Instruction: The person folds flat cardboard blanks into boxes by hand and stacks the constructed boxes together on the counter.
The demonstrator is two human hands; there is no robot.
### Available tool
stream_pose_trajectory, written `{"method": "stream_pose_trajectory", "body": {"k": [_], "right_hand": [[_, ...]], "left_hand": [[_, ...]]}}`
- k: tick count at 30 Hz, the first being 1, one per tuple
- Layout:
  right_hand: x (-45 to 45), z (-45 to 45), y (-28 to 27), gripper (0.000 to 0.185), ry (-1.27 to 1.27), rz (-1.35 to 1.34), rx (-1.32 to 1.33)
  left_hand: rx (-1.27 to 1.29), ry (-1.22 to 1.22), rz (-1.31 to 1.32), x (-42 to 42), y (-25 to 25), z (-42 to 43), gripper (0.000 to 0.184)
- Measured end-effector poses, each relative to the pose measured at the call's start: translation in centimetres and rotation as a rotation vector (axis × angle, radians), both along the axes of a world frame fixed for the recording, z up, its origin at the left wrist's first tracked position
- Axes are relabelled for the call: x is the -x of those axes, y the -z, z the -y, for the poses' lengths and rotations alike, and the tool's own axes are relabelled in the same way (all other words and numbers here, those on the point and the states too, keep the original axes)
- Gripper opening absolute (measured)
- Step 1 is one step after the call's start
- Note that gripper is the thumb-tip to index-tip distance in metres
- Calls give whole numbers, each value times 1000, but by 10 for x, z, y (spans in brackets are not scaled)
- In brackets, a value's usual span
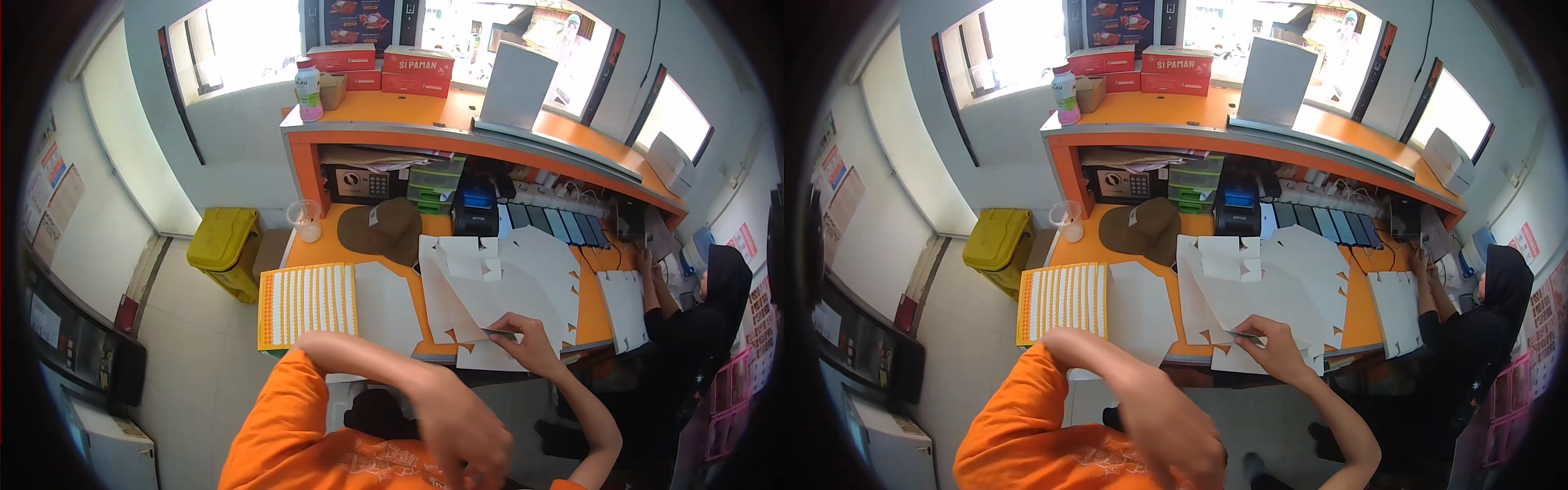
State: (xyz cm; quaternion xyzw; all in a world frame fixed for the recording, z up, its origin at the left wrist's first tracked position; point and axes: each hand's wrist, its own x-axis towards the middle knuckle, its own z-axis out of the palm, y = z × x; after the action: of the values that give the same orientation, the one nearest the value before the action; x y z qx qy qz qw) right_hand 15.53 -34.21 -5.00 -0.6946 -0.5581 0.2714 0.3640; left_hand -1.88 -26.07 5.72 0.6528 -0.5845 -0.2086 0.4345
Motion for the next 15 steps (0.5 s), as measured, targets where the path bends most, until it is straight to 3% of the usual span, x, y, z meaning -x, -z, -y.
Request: {"method": "stream_pose_trajectory", "body": {"k": [1,3,5,8,14,15], "right_hand": [[-2,-1,-2,14,4,1,-2],[-6,-8,7,15,-44,44,-22],[-6,-19,17,15,-80,41,-8],[0,-38,29,15,-139,-8,51],[17,-56,66,18,-346,16,117],[18,-57,74,18,-372,38,123]], "left_hand": [[-124,-41,62,18,-28,-17,26],[192,59,259,53,-53,-41,24],[261,396,317,83,-65,-42,24],[338,165,538,136,-52,-27,14],[184,30,435,160,-75,-9,10],[202,-89,450,162,-78,-4,9]]}}
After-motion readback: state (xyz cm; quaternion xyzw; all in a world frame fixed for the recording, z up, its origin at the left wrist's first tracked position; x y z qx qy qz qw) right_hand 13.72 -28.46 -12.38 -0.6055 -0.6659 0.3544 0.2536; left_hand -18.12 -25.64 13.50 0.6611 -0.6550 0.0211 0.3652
